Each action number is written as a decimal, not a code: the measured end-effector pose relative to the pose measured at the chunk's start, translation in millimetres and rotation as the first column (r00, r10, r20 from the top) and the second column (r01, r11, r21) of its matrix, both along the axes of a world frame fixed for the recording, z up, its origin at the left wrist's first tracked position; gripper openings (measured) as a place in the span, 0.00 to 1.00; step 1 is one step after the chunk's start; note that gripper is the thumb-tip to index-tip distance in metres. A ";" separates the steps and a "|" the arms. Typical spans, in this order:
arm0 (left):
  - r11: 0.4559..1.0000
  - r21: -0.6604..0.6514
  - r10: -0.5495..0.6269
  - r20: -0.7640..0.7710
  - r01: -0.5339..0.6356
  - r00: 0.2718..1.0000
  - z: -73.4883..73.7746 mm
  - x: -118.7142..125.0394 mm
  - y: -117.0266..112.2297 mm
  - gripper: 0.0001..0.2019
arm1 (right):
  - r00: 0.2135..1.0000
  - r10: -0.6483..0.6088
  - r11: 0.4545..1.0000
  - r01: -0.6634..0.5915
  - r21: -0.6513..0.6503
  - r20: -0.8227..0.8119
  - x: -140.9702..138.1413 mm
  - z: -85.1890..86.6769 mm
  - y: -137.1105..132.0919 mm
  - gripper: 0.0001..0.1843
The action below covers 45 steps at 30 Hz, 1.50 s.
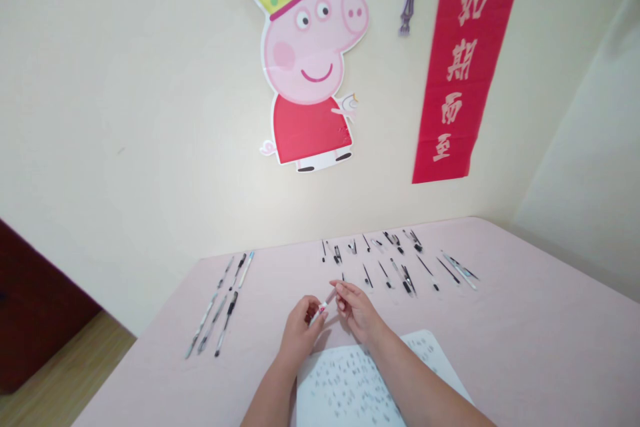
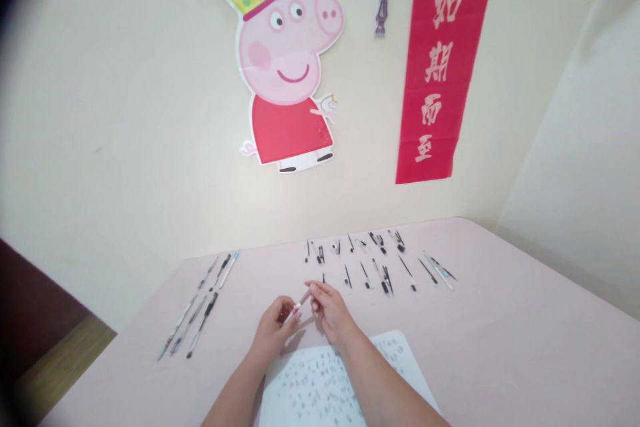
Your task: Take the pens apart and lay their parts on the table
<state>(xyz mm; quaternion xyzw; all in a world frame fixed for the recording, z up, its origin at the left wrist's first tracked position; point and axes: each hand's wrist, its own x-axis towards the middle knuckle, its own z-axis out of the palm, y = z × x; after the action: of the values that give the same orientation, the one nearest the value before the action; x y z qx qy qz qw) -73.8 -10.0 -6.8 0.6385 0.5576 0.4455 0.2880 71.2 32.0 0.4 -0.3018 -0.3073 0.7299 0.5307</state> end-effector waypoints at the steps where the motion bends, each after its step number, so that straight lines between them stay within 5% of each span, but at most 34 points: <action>1: 1.000 0.003 0.008 -0.026 -0.007 1.000 0.8 -0.3 -0.2 0.10 | 1.000 0.008 1.000 -0.008 0.004 -0.007 0.0 0.7 -0.5 0.20; 14: 0.999 0.040 -0.014 -0.091 0.018 0.996 3.5 -2.0 0.4 0.12 | 0.999 0.048 0.999 -0.047 0.023 -0.007 -0.5 2.1 -3.1 0.19; 22: 1.000 0.014 -0.006 -0.069 0.007 0.998 -1.1 -2.0 1.9 0.12 | 0.999 -0.041 0.996 0.040 0.076 0.016 -3.4 -2.1 -0.6 0.18; 35: 0.978 -0.176 -0.069 0.211 0.108 0.975 0.7 -0.9 -0.3 0.16 | 0.999 -0.035 0.997 0.033 0.063 0.031 -2.4 -6.2 2.2 0.18; 45: 0.961 -0.231 -0.099 0.225 0.152 0.969 -0.5 -0.7 0.4 0.18 | 1.000 -0.016 0.998 0.015 0.063 0.023 -1.4 -2.1 0.2 0.18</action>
<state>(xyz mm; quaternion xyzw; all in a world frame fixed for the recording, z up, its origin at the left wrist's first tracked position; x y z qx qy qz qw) -74.5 -9.6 -7.3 0.5810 0.5328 0.4191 0.4505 69.9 32.3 -1.8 -0.2961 -0.3338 0.7122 0.5419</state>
